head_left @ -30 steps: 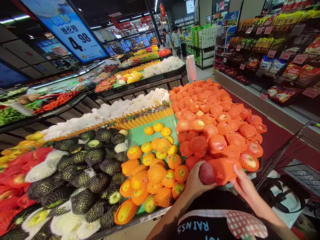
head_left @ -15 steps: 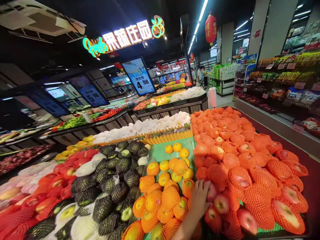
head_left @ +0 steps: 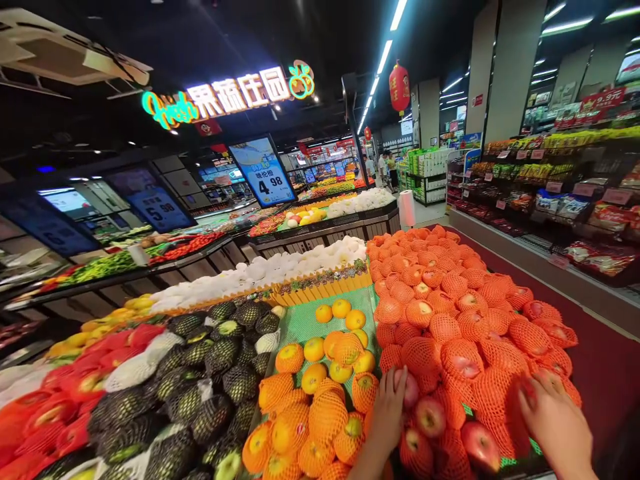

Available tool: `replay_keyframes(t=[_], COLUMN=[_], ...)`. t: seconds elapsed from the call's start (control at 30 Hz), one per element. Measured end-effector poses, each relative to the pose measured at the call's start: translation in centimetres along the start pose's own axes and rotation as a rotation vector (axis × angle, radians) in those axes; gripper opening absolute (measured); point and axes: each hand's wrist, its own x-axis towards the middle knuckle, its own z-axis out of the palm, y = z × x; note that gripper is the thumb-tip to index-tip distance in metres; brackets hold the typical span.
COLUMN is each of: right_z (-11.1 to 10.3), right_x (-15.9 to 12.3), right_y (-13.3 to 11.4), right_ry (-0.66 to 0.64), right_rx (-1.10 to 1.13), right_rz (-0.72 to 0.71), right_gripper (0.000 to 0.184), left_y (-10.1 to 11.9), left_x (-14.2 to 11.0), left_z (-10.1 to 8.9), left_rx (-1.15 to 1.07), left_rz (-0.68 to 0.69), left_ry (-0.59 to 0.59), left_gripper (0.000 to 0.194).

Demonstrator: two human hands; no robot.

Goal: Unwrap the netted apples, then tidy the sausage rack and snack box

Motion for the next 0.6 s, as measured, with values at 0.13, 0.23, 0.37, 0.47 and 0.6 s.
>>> replay_keyframes(t=[0.13, 0.23, 0.37, 0.47, 0.6], right_z=[2.5, 4.3, 5.6, 5.6, 5.0], right_x=[3.4, 4.8, 4.9, 4.2, 3.6], right_y=[-4.4, -7.4, -9.1, -9.2, -9.1], right_ry=[-0.073, -0.186, -0.204, -0.162, -0.228], right_rx=[0.018, 0.003, -0.028, 0.061, 0.111], right_rz=[-0.239, -0.321, -0.22, -0.193, -0.158], right_gripper=[0.04, 0.036, 0.028, 0.022, 0.02], left_y=[-0.9, -1.7, -2.6, -3.2, -3.0], left_x=[-1.5, -2.0, -2.0, -1.7, -1.2], left_z=[0.5, 1.1, 2.1, 2.6, 2.5], left_rx=[0.003, 0.018, 0.045, 0.088, 0.107], left_rz=[0.048, 0.085, 0.161, 0.167, 0.189], left_ry=[0.067, 0.166, 0.325, 0.399, 0.463], left_gripper=[0.09, 0.077, 0.065, 0.06, 0.052])
